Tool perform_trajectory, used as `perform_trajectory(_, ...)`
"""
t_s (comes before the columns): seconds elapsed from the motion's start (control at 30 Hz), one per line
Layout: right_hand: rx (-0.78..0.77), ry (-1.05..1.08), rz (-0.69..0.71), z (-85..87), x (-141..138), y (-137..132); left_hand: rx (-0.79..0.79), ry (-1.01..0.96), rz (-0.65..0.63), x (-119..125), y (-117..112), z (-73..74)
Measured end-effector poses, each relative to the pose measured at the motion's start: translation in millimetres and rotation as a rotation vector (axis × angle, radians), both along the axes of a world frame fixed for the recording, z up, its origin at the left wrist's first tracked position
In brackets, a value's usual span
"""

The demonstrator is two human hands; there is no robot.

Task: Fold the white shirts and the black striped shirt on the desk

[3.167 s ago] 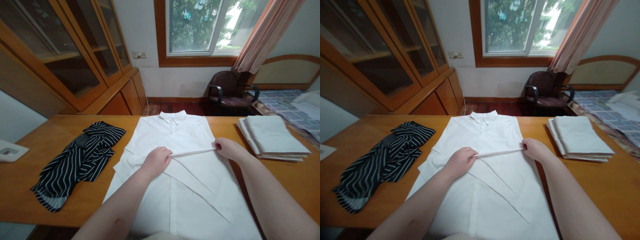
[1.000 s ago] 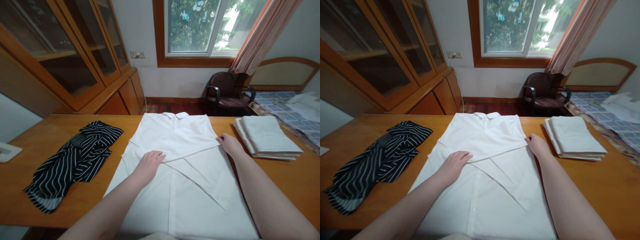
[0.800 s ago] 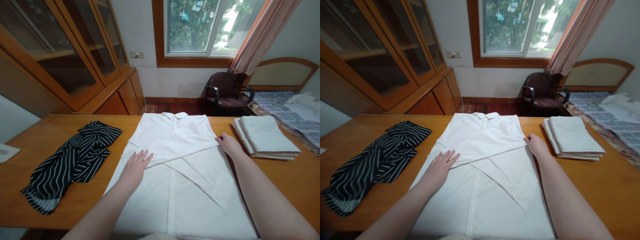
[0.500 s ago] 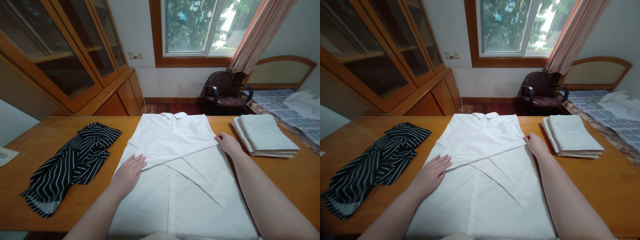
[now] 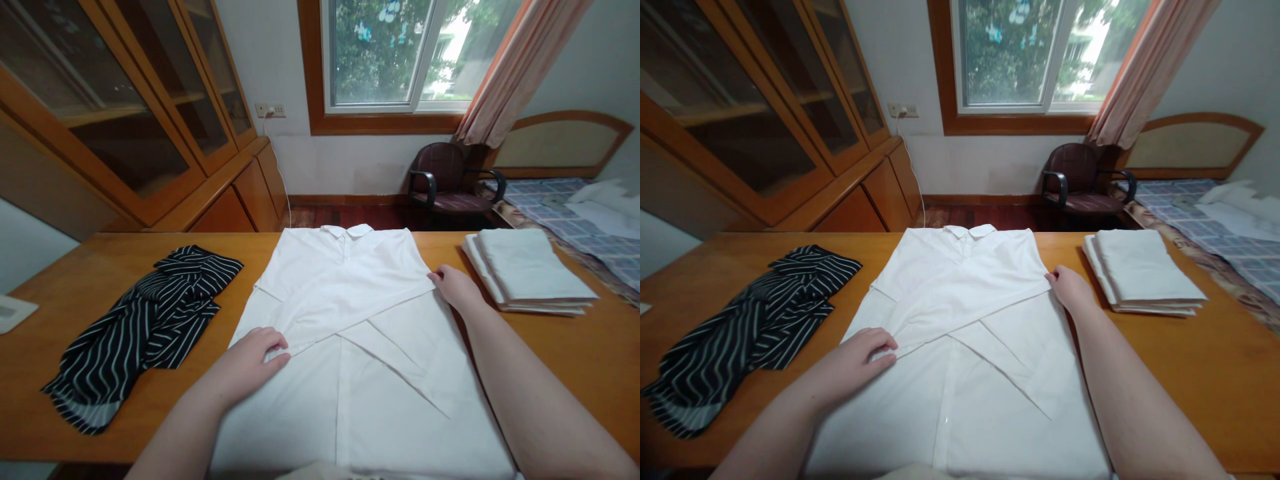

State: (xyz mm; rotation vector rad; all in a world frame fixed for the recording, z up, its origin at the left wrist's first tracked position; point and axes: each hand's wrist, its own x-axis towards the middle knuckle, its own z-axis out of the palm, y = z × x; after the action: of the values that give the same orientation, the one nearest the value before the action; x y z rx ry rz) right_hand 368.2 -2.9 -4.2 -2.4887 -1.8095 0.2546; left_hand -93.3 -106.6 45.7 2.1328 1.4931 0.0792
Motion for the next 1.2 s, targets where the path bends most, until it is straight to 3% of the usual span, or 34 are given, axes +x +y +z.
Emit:
perform_trajectory(0.1,0.001,0.008,-0.005,1.0,-0.9,-0.8,0.006,0.033,0.017,-4.4,11.1,2.0)
perform_trajectory(0.23,0.021,0.012,-0.003,2.9,-2.9,-3.1,0.221,0.234,0.144,-6.1,39.2,-0.1)
perform_trajectory(0.4,0.003,-0.008,-0.026,4.1,-6.6,-3.1,0.226,0.275,0.284,0.7,60.7,-17.9)
perform_trajectory(0.53,-0.068,-0.054,-0.026,5.5,-9.3,-0.5,0.197,0.239,0.323,2.1,59.5,-28.4)
perform_trajectory(0.7,-0.105,-0.070,-0.041,6.8,-10.0,1.4,0.111,0.216,0.405,-3.5,57.4,-23.0)
perform_trajectory(0.87,-0.102,-0.082,-0.040,4.0,-7.4,2.0,-0.005,0.194,0.396,-8.2,58.6,-17.8)
perform_trajectory(1.2,-0.102,-0.093,-0.034,4.0,-7.9,1.2,-0.027,0.240,0.401,-15.7,58.9,-23.6)
